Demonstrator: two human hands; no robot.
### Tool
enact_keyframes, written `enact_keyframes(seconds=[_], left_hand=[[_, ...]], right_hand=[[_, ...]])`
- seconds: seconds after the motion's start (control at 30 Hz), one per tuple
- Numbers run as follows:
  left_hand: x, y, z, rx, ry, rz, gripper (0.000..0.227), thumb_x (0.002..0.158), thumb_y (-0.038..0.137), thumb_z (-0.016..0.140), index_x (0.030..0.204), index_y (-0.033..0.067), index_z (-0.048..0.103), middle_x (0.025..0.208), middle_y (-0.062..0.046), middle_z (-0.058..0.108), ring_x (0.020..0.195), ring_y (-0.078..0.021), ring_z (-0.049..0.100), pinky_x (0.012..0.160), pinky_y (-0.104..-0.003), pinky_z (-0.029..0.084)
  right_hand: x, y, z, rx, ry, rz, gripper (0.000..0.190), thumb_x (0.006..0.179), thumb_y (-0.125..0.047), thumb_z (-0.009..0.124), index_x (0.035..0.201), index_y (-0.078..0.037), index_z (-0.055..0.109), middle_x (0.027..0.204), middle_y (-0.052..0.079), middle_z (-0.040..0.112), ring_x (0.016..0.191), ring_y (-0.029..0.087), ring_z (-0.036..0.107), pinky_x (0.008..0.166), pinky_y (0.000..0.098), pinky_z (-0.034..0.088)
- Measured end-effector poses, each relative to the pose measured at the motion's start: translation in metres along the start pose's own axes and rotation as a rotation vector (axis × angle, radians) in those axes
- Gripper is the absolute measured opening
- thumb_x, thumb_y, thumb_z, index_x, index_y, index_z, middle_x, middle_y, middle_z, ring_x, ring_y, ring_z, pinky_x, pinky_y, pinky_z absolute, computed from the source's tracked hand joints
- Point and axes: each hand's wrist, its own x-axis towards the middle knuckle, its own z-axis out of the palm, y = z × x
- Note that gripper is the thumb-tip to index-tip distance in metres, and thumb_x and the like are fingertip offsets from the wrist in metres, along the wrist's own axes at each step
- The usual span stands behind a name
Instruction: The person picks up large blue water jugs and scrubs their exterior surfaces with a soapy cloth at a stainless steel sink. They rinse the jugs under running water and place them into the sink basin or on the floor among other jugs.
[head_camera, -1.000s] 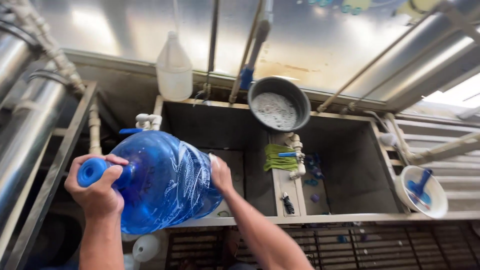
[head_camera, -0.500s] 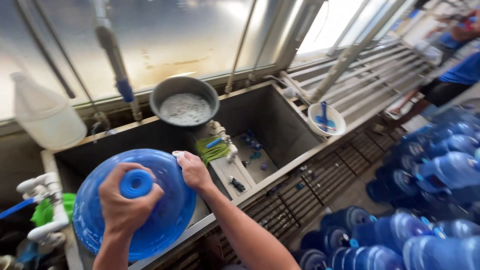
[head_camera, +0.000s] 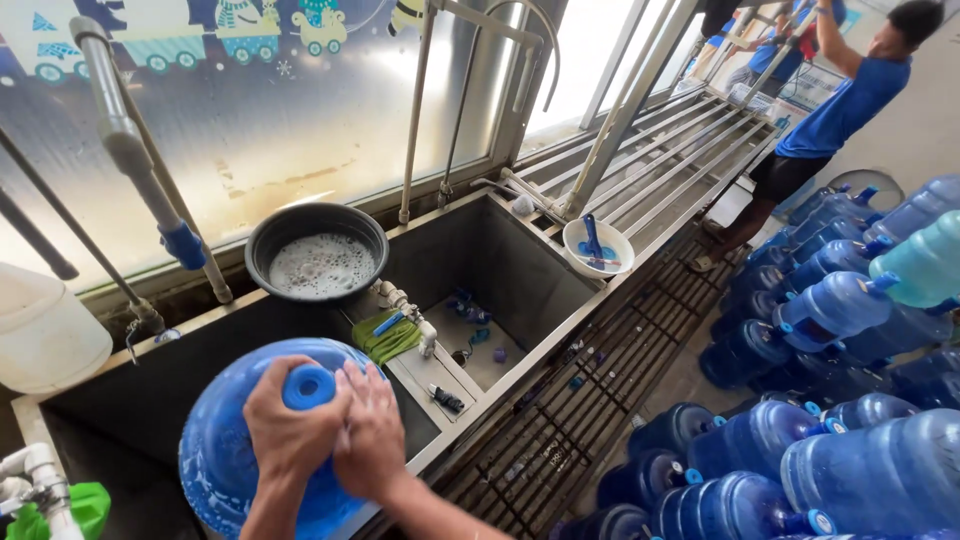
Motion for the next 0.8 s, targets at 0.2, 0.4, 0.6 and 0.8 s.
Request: enact_keyframes(seconds=[0.2, 0.4, 0.6, 0.8], left_hand=[[-0.02, -0.017, -0.009, -0.079, -0.305, 0.086, 0.031, 0.054, 0.008, 0.081, 0.084, 0.0142, 0.074, 0.079, 0.002, 0.08, 0.072, -0.0121, 0.073, 0.077, -0.026, 0.056], [0.009, -0.062, -0.004, 0.048, 0.156, -0.104, 0.04, 0.054, 0.013, 0.084, 0.093, 0.0143, 0.077, 0.079, -0.003, 0.072, 0.069, -0.0178, 0.063, 0.074, -0.03, 0.051], [0.028, -0.039, 0.002, 0.13, 0.452, -0.278, 0.031, 0.066, 0.018, 0.085, 0.094, 0.0125, 0.072, 0.083, -0.003, 0.066, 0.067, -0.0172, 0.059, 0.068, -0.028, 0.052], [0.026, -0.075, 0.019, 0.06, -0.102, -0.035, 0.038, 0.047, 0.018, 0.089, 0.083, 0.0195, 0.077, 0.064, 0.001, 0.07, 0.056, -0.0127, 0.056, 0.063, -0.027, 0.052]], right_hand=[[0.095, 0.022, -0.022, 0.207, -0.426, 0.266, 0.048, 0.101, -0.037, 0.039, 0.14, -0.02, 0.061, 0.146, 0.0, 0.061, 0.134, 0.02, 0.056, 0.112, 0.0322, 0.04], [0.05, 0.041, 0.068, 0.017, -0.198, -0.076, 0.057, 0.103, -0.032, 0.04, 0.153, -0.005, 0.043, 0.154, 0.018, 0.047, 0.143, 0.036, 0.039, 0.116, 0.0447, 0.031], [0.001, 0.02, 0.081, 0.098, 0.092, -0.287, 0.033, 0.109, -0.029, 0.057, 0.134, -0.008, 0.065, 0.149, 0.01, 0.059, 0.142, 0.043, 0.045, 0.11, 0.0601, 0.035], [0.107, 0.062, 0.033, 0.191, -0.338, -0.188, 0.054, 0.097, -0.039, 0.048, 0.139, -0.006, 0.06, 0.141, 0.015, 0.062, 0.137, 0.029, 0.054, 0.112, 0.0384, 0.041]])
